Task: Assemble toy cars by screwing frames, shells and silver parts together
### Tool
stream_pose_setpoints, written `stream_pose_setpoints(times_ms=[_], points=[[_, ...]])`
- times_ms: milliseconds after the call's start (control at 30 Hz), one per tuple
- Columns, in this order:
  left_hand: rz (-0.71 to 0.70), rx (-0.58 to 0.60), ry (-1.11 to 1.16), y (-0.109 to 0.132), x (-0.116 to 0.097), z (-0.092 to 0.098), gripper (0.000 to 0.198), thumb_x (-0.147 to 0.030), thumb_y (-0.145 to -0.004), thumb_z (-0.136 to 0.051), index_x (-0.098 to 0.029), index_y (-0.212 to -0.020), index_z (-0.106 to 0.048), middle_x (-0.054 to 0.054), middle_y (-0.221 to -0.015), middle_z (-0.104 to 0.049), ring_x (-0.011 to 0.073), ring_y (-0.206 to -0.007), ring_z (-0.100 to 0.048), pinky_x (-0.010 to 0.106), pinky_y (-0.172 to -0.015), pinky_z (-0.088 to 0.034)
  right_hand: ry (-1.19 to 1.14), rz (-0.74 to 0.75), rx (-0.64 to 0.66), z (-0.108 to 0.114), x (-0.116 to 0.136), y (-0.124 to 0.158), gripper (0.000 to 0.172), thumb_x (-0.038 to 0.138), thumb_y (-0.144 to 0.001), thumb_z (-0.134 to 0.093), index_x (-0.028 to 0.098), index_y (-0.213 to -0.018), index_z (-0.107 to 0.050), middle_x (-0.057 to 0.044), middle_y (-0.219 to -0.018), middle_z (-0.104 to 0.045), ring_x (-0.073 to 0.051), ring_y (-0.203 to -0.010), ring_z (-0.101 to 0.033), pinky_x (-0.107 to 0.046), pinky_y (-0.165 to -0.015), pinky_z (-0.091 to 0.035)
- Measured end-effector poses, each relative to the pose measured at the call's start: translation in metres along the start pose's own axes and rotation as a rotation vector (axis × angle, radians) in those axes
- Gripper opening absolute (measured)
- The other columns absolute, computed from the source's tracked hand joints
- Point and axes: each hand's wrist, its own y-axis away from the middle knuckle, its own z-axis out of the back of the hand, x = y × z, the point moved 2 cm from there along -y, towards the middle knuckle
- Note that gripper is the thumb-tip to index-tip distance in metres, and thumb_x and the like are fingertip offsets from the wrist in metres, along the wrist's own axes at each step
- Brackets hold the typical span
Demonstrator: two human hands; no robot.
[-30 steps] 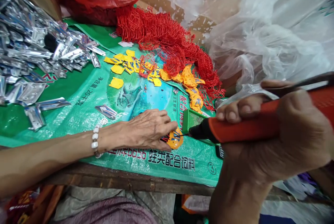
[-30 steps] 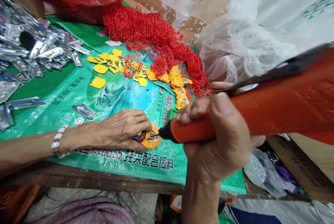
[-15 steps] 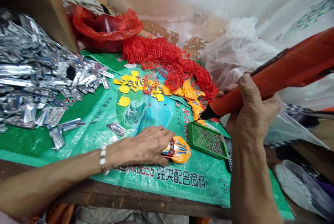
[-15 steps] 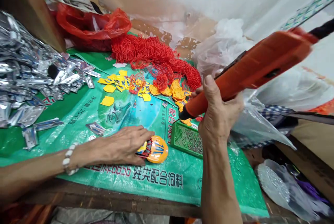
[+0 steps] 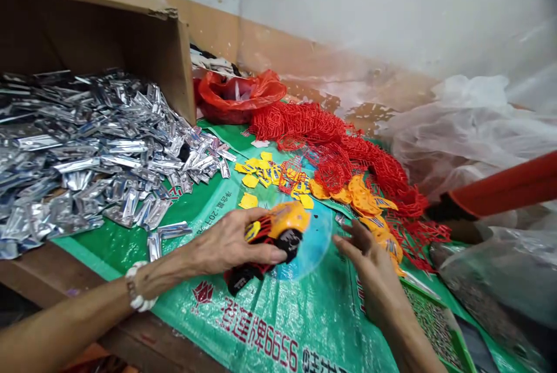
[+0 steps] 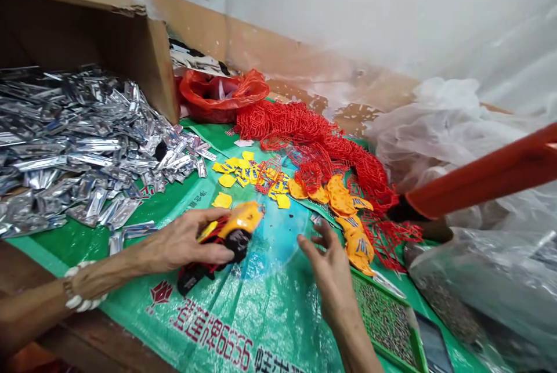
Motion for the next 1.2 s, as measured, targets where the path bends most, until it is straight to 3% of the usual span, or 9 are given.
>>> stream_pose_setpoints(times_ms=[67, 200, 300, 433, 633, 767, 933, 1100, 1200], points=[[0.045, -0.113, 0.313, 0.014, 0.012, 0.009, 0.059, -0.051, -0.070, -0.075, -0.017, -0.117, -0.066, 0.004, -0.091, -0.069, 0.0164, -0.073, -0.059, 0.024, -0.063, -0.047, 0.052, 0.018, 0.209, -0.019, 0.007, 0.001, 0.066, 0.054, -0.072, -0.065, 0.015, -0.124, -0.056, -0.016, -0.112, -0.068, -0.028, -0.097, -0.066, -0.045, -0.084, -0.053], [0.118, -0.421, 0.681, 0.049, 0.028, 0.035, 0.059, -0.056, -0.063, -0.082, -0.012, -0.101, -0.072, 0.010, -0.082, -0.073, 0.0154, -0.054, -0.061, 0.024, -0.048, -0.052, 0.237, 0.322, 0.544, -0.067, 0.039, 0.007, 0.030, 0.037, -0.081, -0.059, 0.019, -0.103, -0.067, -0.008, -0.086, -0.072, -0.020, -0.076, -0.065, -0.039, -0.073, -0.053], [0.088, -0.660, 0.819, 0.077, 0.034, 0.060, 0.052, -0.053, -0.063, -0.082, -0.015, -0.097, -0.074, 0.011, -0.078, -0.075, 0.0222, -0.053, -0.066, 0.027, -0.040, -0.053, 0.243, 0.470, 0.655, -0.111, 0.060, 0.021, 0.022, 0.031, -0.084, -0.057, 0.018, -0.099, -0.068, -0.009, -0.091, -0.069, -0.022, -0.084, -0.063, -0.042, -0.080, -0.051], [0.021, -0.977, 0.981, 0.106, 0.041, 0.084, 0.024, -0.033, -0.082, -0.068, -0.019, -0.101, -0.073, 0.006, -0.080, -0.077, 0.0266, -0.076, -0.073, 0.031, -0.058, -0.061, 0.248, 0.742, 0.846, -0.168, 0.081, 0.054, 0.039, 0.031, -0.091, -0.051, 0.016, -0.127, -0.055, -0.016, -0.121, -0.057, -0.027, -0.109, -0.056, -0.045, -0.094, -0.048], [0.092, -1.083, 1.016, 0.119, 0.053, 0.083, 0.018, -0.031, -0.080, -0.073, -0.018, -0.092, -0.073, 0.005, -0.084, -0.077, 0.0267, -0.085, -0.074, 0.035, -0.070, -0.063, 0.274, 0.754, 0.887, -0.214, 0.087, 0.062, 0.010, 0.018, -0.087, -0.052, 0.018, -0.091, -0.061, -0.012, -0.101, -0.060, -0.025, -0.092, -0.053, -0.044, -0.085, -0.045], [0.105, -1.038, 0.988, 0.110, 0.056, 0.073, 0.021, -0.031, -0.071, -0.081, -0.016, -0.082, -0.071, 0.004, -0.076, -0.076, 0.0261, -0.085, -0.073, 0.034, -0.072, -0.062, 0.202, 0.617, 0.873, -0.203, 0.085, 0.049, 0.006, 0.015, -0.082, -0.056, 0.019, -0.078, -0.057, -0.002, -0.074, -0.055, -0.015, -0.069, -0.048, -0.031, -0.068, -0.040], [0.068, -0.885, 0.983, 0.086, 0.050, 0.048, 0.038, -0.037, -0.058, -0.090, -0.013, -0.081, -0.072, 0.003, -0.074, -0.075, 0.0212, -0.071, -0.071, 0.027, -0.062, -0.059, 0.054, 0.328, 0.756, -0.149, 0.087, 0.033, 0.017, 0.032, -0.084, -0.058, 0.017, -0.075, -0.058, 0.001, -0.065, -0.054, -0.010, -0.056, -0.046, -0.024, -0.053, -0.036], [0.100, -0.736, 1.004, 0.059, 0.037, 0.005, 0.045, -0.038, -0.063, -0.089, -0.014, -0.095, -0.068, 0.002, -0.086, -0.074, 0.0139, -0.070, -0.067, 0.021, -0.061, -0.054, -0.499, -0.178, 0.706, -0.095, 0.091, 0.051, 0.022, 0.036, -0.071, -0.076, 0.015, -0.075, -0.068, 0.001, -0.069, -0.061, -0.007, -0.051, -0.054, -0.023, -0.053, -0.042], [0.108, -0.628, 0.973, 0.048, 0.028, -0.025, 0.048, -0.043, -0.072, -0.082, -0.015, -0.105, -0.063, 0.003, -0.091, -0.072, 0.0148, -0.072, -0.066, 0.022, -0.058, -0.052, -0.600, -0.234, 0.620, -0.080, 0.085, 0.070, 0.020, 0.034, -0.067, -0.081, 0.016, -0.072, -0.072, 0.001, -0.066, -0.064, -0.007, -0.050, -0.055, -0.022, -0.052, -0.043]])
